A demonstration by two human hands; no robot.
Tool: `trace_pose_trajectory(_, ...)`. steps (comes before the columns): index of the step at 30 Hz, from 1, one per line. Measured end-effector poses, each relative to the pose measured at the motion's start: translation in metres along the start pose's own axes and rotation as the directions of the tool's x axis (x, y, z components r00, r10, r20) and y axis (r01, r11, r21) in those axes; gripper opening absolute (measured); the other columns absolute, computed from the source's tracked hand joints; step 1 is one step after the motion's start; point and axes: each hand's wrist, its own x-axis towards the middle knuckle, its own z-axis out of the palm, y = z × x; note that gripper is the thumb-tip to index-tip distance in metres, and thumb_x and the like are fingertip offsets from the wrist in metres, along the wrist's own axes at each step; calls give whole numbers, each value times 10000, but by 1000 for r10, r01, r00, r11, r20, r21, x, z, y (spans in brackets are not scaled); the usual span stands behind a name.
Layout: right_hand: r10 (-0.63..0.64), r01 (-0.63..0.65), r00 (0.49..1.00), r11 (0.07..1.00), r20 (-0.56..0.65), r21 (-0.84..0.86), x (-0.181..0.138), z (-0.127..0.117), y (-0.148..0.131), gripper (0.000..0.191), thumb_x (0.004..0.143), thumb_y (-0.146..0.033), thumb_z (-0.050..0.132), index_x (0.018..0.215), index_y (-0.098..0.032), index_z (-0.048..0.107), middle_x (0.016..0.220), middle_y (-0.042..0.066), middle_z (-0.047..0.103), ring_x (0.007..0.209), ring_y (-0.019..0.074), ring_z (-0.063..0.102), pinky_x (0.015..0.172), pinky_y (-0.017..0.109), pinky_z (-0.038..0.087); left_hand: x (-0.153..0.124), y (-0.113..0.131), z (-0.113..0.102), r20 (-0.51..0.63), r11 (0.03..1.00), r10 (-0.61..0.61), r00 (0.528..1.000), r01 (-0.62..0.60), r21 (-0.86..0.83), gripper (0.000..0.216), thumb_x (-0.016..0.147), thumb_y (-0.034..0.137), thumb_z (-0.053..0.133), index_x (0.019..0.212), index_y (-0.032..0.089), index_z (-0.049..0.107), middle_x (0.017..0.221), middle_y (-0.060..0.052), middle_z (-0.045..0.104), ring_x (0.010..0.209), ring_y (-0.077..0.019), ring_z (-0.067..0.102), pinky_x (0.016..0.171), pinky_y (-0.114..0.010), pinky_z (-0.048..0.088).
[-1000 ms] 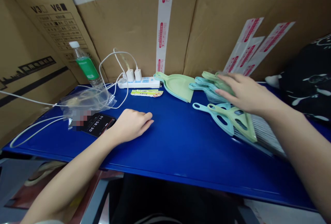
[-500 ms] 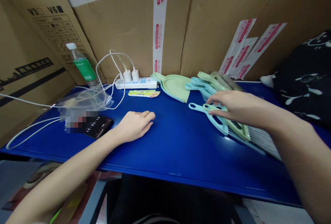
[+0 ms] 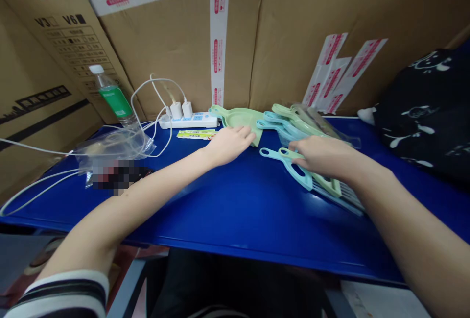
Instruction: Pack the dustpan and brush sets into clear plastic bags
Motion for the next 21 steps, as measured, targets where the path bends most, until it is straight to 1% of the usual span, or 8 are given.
trace_pose_trajectory(2,1,-1,1000,998,4,-58,-1,-3,-3,209,771,-220,517,896,-195,683,806,112,670,778,320,678,585,412,527,15,-3,0,64,1000,-16,998,15,13,319,893,9,380,1105,65,612,986,-151,672,916,-232,649,716,-311,459)
trace_pose_trajectory(4,5,-5,1000,996,8,-84,-2,-5,-5,230,785,-212,512,935,-194,685,834,103,675,791,299,676,590,389,522,24,-7,1,104,1000,-15,994,13,17,293,878,1,418,1021,72,664,926,-142,691,873,-230,666,706,-307,458)
trace_pose_trajectory(7,16,-14,1000,996,16,-84,-4,-7,-7,234,796,-190,532,970,-177,688,859,103,677,820,295,673,609,379,516,28,-13,2,114,1000,-6,993,4,17,279,862,-5,451,910,97,707,835,-120,700,783,-219,680,651,-296,448)
trace_pose_trajectory(9,26,-24,999,997,19,-76,-4,-7,-7,240,802,-175,545,994,-156,687,877,120,679,846,307,672,624,381,514,28,-15,3,106,1000,0,994,-2,21,281,851,-10,463,904,103,714,801,-113,699,753,-217,681,623,-293,436)
trace_pose_trajectory(15,-41,36,998,995,-41,-95,-4,-6,-6,242,799,-177,542,992,-164,688,882,129,688,836,311,662,598,380,506,28,-14,1,54,998,38,998,-40,39,284,838,-9,464,919,114,707,802,-111,696,738,-212,675,586,-297,410)
trace_pose_trajectory(18,-41,36,998,996,-55,-87,-4,-7,-7,248,808,-189,533,1004,-166,682,904,128,683,861,312,652,610,380,502,23,-15,1,-31,993,85,996,-83,78,264,842,2,471,909,127,694,780,-90,681,733,-198,662,598,-296,411)
trace_pose_trajectory(21,-73,66,994,994,-83,-85,-4,-7,-9,243,826,-199,517,1008,-177,677,903,117,679,860,297,646,626,376,497,8,-18,1,-142,985,138,980,-121,121,224,856,25,481,885,132,676,745,-66,653,726,-187,642,637,-300,420)
